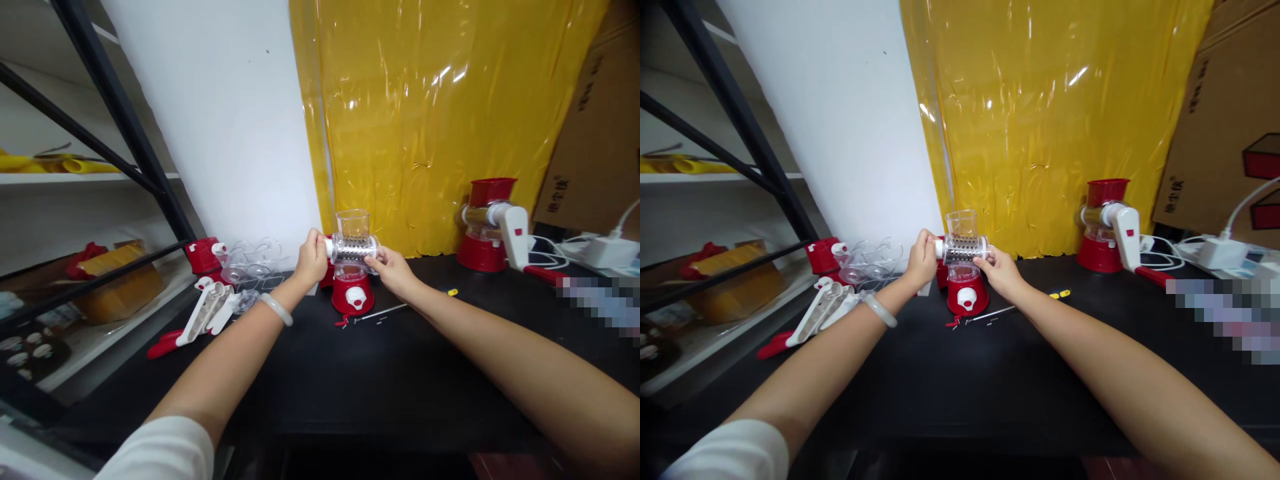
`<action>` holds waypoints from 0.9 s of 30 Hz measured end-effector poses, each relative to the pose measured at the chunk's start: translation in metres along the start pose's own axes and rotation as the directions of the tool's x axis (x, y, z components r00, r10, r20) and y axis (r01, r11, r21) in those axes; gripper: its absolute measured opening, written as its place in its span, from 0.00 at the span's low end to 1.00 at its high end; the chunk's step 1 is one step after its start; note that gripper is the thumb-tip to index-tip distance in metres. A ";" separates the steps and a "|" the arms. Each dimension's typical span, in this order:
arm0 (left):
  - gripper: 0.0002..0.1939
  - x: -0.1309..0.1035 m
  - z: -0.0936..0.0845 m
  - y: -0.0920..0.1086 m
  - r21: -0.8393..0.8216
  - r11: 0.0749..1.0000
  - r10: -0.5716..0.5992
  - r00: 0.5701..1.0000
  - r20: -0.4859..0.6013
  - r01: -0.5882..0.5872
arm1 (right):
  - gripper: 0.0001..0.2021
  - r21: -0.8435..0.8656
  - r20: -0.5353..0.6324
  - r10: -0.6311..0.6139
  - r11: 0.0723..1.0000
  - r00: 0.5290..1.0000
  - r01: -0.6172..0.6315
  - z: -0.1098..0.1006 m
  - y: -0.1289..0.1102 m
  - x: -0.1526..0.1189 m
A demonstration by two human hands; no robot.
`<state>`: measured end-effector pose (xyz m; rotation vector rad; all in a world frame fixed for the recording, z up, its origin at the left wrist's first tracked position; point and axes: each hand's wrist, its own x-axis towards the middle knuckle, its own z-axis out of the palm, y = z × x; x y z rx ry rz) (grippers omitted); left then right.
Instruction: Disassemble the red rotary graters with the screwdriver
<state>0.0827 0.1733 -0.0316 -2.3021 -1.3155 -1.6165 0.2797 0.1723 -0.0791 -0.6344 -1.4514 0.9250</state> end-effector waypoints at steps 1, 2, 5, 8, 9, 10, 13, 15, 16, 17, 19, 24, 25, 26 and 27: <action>0.10 -0.001 0.002 0.000 0.010 1.000 -0.004 1.000 -0.028 0.004 | 0.20 -0.004 0.009 0.003 1.000 1.000 -0.003 0.000 0.000 0.000; 0.10 0.000 0.001 -0.001 0.015 1.000 0.004 1.000 -0.031 -0.003 | 0.20 -0.007 0.017 0.009 1.000 1.000 -0.008 -0.001 0.000 0.000; 0.10 0.005 -0.022 -0.012 0.004 1.000 0.024 0.999 0.029 -0.024 | 0.21 0.013 -0.028 0.027 1.000 0.999 -0.027 -0.009 0.003 0.002; 0.13 0.008 -0.071 -0.027 -0.036 0.997 -0.075 0.992 -0.101 0.072 | 0.25 0.091 -0.179 0.047 0.995 0.983 -0.031 -0.019 0.009 0.005; 0.14 0.007 -0.088 -0.028 -0.047 0.996 -0.088 0.985 -0.150 0.082 | 0.25 0.104 -0.210 0.045 0.994 0.977 -0.024 -0.021 0.011 0.006; 0.14 0.005 -0.102 -0.027 -0.083 0.994 -0.086 0.981 -0.174 0.073 | 0.25 0.105 -0.203 0.039 0.994 0.978 -0.018 -0.023 0.013 0.007; 0.15 -0.005 -0.125 -0.012 -0.154 0.986 -0.082 0.991 -0.102 0.066 | 0.23 0.070 -0.160 0.021 0.997 0.987 -0.010 -0.024 0.017 0.008; 0.14 -0.010 -0.126 0.001 -0.222 0.965 -0.149 0.989 -0.018 0.141 | 0.24 0.061 -0.171 0.020 0.998 0.985 -0.010 -0.024 0.018 0.007; 0.14 -0.012 -0.123 0.005 -0.258 0.944 -0.201 0.979 0.037 0.203 | 0.24 0.064 -0.178 0.022 0.998 0.984 -0.010 -0.024 0.017 0.007; 0.15 -0.013 -0.119 0.008 -0.292 0.916 -0.258 0.962 0.094 0.274 | 0.24 0.068 -0.181 0.023 0.998 0.983 -0.010 -0.024 0.016 0.006; 0.18 -0.017 -0.106 0.007 -0.338 0.839 -0.376 0.904 0.205 0.426 | 0.24 0.076 -0.177 0.025 0.997 0.984 -0.012 -0.022 0.013 0.005; 0.26 -0.032 -0.068 -0.008 -0.218 0.604 -0.610 0.620 0.493 0.767 | 0.23 0.014 -0.129 0.026 1.000 0.991 -0.025 -0.015 0.007 0.000; 0.28 -0.035 -0.062 -0.010 -0.184 0.580 -0.623 0.577 0.528 0.794 | 0.24 0.000 -0.117 0.024 1.000 0.993 -0.024 -0.013 0.006 -0.001; 0.29 -0.038 -0.056 -0.011 -0.158 0.567 -0.627 0.548 0.553 0.808 | 0.24 -0.012 -0.110 0.021 1.000 0.994 -0.023 -0.012 0.005 -0.001; 0.30 -0.040 -0.051 -0.012 -0.137 0.561 -0.630 0.528 0.570 0.816 | 0.24 -0.021 -0.105 0.018 1.000 0.994 -0.021 -0.011 0.005 -0.002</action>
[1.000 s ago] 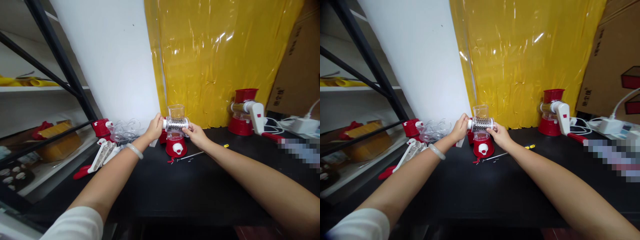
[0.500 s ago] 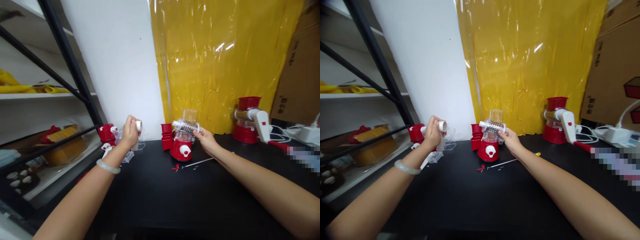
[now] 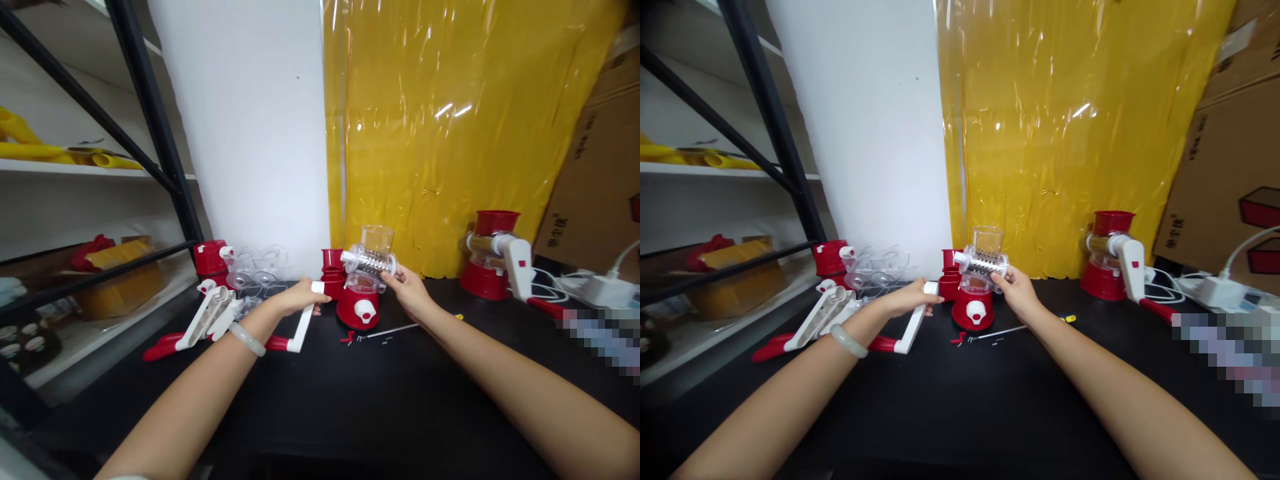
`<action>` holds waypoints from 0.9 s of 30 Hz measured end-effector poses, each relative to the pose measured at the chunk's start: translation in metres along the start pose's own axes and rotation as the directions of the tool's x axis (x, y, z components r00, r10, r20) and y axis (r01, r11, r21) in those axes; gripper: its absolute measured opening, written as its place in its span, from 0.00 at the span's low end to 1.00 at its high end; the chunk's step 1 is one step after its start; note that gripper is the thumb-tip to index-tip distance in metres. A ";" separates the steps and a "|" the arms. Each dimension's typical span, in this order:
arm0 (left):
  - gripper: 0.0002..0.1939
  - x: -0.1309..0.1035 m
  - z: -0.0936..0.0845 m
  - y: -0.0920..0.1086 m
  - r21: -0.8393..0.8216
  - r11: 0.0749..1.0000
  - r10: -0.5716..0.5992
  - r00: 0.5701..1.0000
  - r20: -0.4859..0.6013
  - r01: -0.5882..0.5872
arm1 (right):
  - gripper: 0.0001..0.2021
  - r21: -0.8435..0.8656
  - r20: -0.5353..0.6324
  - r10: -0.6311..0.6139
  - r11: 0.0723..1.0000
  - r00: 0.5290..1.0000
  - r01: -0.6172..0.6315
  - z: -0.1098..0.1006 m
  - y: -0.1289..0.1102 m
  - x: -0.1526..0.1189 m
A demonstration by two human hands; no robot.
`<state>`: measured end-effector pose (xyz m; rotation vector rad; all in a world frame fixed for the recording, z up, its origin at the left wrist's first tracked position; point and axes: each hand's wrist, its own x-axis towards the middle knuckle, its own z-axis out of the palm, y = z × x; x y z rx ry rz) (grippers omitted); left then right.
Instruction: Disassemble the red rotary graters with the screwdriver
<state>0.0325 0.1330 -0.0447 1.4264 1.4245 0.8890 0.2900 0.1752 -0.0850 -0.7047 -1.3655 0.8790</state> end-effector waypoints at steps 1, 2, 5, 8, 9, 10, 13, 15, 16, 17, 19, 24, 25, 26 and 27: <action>0.30 0.002 0.004 -0.002 0.012 1.000 -0.013 1.000 0.012 0.012 | 0.24 -0.006 0.003 -0.003 1.000 1.000 0.003 0.001 0.000 -0.001; 0.29 0.004 0.007 -0.005 0.021 1.000 -0.013 1.000 0.025 0.013 | 0.23 -0.011 0.006 -0.005 1.000 1.000 0.005 0.001 -0.001 -0.001; 0.26 0.010 0.012 -0.011 0.054 0.997 0.058 0.997 0.056 -0.061 | 0.23 -0.020 0.016 -0.001 1.000 1.000 0.001 0.002 -0.002 -0.002; 0.23 0.015 0.011 -0.019 0.229 0.957 0.190 0.981 -0.023 -0.180 | 0.22 -0.029 0.011 0.010 1.000 1.000 -0.010 0.003 -0.004 -0.002; 0.22 0.017 0.010 -0.022 0.319 0.927 0.228 0.972 -0.055 -0.199 | 0.22 -0.030 0.005 0.014 0.999 1.000 -0.014 0.003 -0.004 -0.002; 0.22 0.018 0.008 -0.025 0.404 0.891 0.258 0.963 -0.079 -0.206 | 0.22 -0.027 0.001 0.019 0.999 1.000 -0.019 0.003 -0.005 -0.003; 0.23 0.020 0.005 -0.033 0.564 0.801 0.298 0.951 -0.088 -0.199 | 0.21 -0.007 -0.003 0.038 0.999 0.999 -0.038 0.003 -0.007 -0.004; 0.23 0.020 0.005 -0.038 0.598 0.776 0.320 0.942 -0.098 -0.201 | 0.21 0.003 -0.001 0.050 0.999 0.999 -0.050 0.002 -0.008 -0.005; 0.24 0.019 0.005 -0.039 0.606 0.767 0.339 0.935 -0.106 -0.209 | 0.21 0.009 0.000 0.055 0.998 0.999 -0.055 0.001 -0.008 -0.005; 0.24 0.018 0.005 -0.041 0.614 0.759 0.357 0.927 -0.114 -0.217 | 0.21 0.014 -0.001 0.058 0.998 0.998 -0.058 -0.001 -0.007 -0.005; 0.23 0.015 0.006 -0.041 0.637 0.737 0.387 0.914 -0.123 -0.226 | 0.21 0.028 -0.019 0.064 0.998 0.998 -0.064 -0.006 -0.005 -0.003; 0.24 0.007 0.007 -0.038 0.700 0.690 0.364 0.925 -0.111 -0.187 | 0.21 0.124 -0.066 0.059 0.991 0.996 -0.050 -0.015 0.001 0.006; 0.25 0.006 0.007 -0.037 0.709 0.684 0.345 0.932 -0.111 -0.169 | 0.22 0.161 -0.072 0.058 0.986 0.996 -0.046 -0.015 0.001 0.007; 0.25 0.005 0.007 -0.036 0.717 0.681 0.326 0.939 -0.113 -0.150 | 0.22 0.201 -0.080 0.063 0.978 0.995 -0.046 -0.015 0.000 0.008; 0.26 0.005 0.007 -0.036 0.725 0.676 0.308 0.944 -0.115 -0.133 | 0.22 0.242 -0.094 0.075 0.969 0.993 -0.050 -0.015 -0.001 0.009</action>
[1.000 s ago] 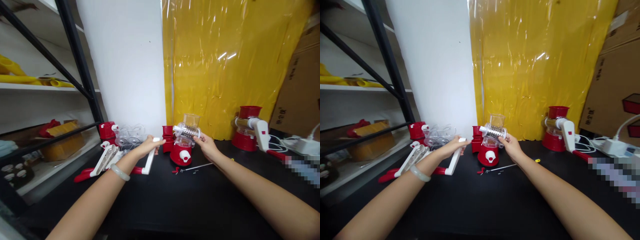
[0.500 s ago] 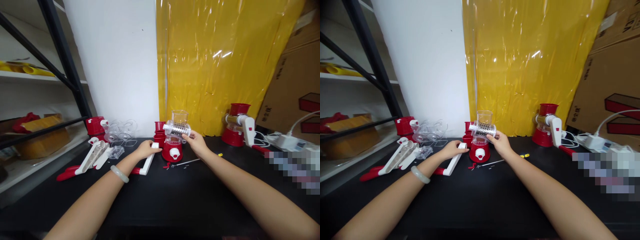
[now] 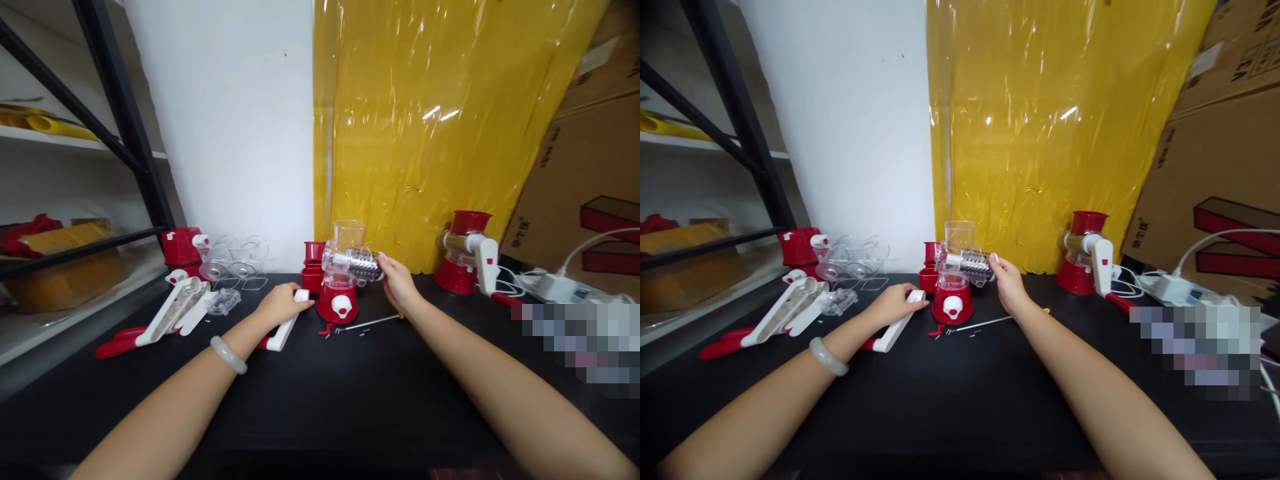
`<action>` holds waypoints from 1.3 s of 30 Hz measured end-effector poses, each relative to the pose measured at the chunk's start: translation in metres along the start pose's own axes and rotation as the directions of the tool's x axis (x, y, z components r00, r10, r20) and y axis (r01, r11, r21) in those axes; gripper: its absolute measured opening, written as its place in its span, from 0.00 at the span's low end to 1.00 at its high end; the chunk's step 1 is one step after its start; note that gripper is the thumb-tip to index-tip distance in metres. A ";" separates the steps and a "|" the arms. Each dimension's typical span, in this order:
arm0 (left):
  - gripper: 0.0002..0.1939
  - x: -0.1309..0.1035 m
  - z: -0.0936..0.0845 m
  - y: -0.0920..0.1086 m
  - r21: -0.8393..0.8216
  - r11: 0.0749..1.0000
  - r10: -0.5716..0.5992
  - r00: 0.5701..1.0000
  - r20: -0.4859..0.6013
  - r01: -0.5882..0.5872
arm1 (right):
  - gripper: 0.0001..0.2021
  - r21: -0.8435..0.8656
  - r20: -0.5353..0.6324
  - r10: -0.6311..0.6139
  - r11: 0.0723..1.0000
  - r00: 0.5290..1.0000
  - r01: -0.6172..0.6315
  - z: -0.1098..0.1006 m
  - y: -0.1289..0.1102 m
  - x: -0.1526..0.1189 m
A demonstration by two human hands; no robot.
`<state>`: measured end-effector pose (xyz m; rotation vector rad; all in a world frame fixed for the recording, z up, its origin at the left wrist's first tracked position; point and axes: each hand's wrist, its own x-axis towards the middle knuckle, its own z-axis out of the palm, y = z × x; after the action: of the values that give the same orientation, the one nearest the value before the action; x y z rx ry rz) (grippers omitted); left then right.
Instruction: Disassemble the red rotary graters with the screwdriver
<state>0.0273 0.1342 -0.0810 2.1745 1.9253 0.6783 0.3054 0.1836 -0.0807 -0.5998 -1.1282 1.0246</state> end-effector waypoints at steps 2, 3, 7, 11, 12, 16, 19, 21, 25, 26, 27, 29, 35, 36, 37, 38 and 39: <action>0.27 0.000 0.000 0.001 0.025 1.000 -0.019 1.000 0.014 0.018 | 0.22 0.069 -0.033 0.039 0.997 0.999 -0.036 -0.001 -0.004 0.003; 0.27 0.000 0.000 0.001 0.036 0.999 -0.022 1.000 0.016 0.022 | 0.22 0.090 -0.054 0.058 0.995 0.997 -0.053 -0.003 -0.007 0.005; 0.27 0.000 0.000 0.002 0.075 0.997 -0.015 1.000 0.020 0.013 | 0.25 -0.023 -0.217 -0.005 1.000 0.976 0.000 -0.026 -0.017 0.020; 0.26 -0.002 0.000 0.005 0.103 0.995 0.008 1.000 0.026 -0.011 | 0.24 -0.387 -0.372 -0.251 0.917 0.894 0.096 -0.058 -0.018 0.035; 0.25 -0.002 -0.001 0.005 0.108 0.994 0.016 1.000 0.025 -0.018 | 0.24 -0.444 -0.393 -0.275 0.892 0.878 0.081 -0.064 -0.016 0.037; 0.25 -0.003 -0.001 0.007 0.123 0.992 0.025 0.999 0.024 -0.028 | 0.27 -0.572 -0.448 -0.256 0.819 0.856 -0.054 -0.082 -0.003 0.043; 0.24 -0.005 -0.003 0.009 0.133 0.991 0.026 0.999 0.020 -0.029 | 0.35 -0.600 -0.477 -0.219 0.789 0.851 -0.133 -0.089 0.008 0.044; 0.24 -0.007 -0.004 0.011 0.144 0.989 0.034 0.999 0.014 -0.035 | 0.39 -0.620 -0.490 -0.201 0.765 0.848 -0.177 -0.093 0.012 0.045; 0.25 -0.009 -0.006 0.016 0.169 0.985 0.031 1.000 0.001 -0.031 | 0.39 -0.654 -0.503 -0.172 0.716 0.847 -0.243 -0.098 0.012 0.044; 0.25 -0.009 -0.006 0.017 0.174 0.984 0.030 1.000 0.001 -0.030 | 0.39 -0.661 -0.507 -0.167 0.705 0.846 -0.257 -0.098 0.012 0.044; 0.25 -0.010 -0.007 0.018 0.179 0.983 0.031 1.000 0.002 -0.031 | 0.39 -0.666 -0.512 -0.162 0.696 0.844 -0.270 -0.098 0.012 0.044; 0.24 -0.010 -0.007 0.019 0.185 0.982 0.035 0.999 0.008 -0.036 | 0.39 -0.671 -0.522 -0.149 0.680 0.840 -0.297 -0.096 0.013 0.044; 0.22 -0.012 -0.006 0.018 0.199 0.979 0.044 0.999 0.004 -0.044 | 0.38 -0.696 -0.535 -0.089 0.610 0.840 -0.378 -0.077 0.026 0.060; 0.22 -0.012 -0.006 0.018 0.199 0.979 0.048 0.999 0.003 -0.048 | 0.37 -0.708 -0.525 -0.078 0.593 0.847 -0.384 -0.072 0.029 0.066; 0.21 -0.012 -0.005 0.018 0.199 0.979 0.051 0.999 0.002 -0.050 | 0.36 -0.720 -0.512 -0.065 0.576 0.856 -0.387 -0.067 0.031 0.072; 0.21 -0.012 -0.005 0.018 0.200 0.978 0.054 0.999 -0.001 -0.053 | 0.36 -0.732 -0.499 -0.051 0.559 0.865 -0.389 -0.062 0.034 0.079; 0.22 -0.012 -0.005 0.018 0.202 0.978 0.058 0.998 -0.004 -0.056 | 0.35 -0.743 -0.487 -0.038 0.544 0.873 -0.391 -0.057 0.037 0.085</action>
<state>0.0405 0.1191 -0.0717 2.3570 2.0238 0.5228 0.3522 0.2811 -0.0936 -1.6825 -1.0892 0.3895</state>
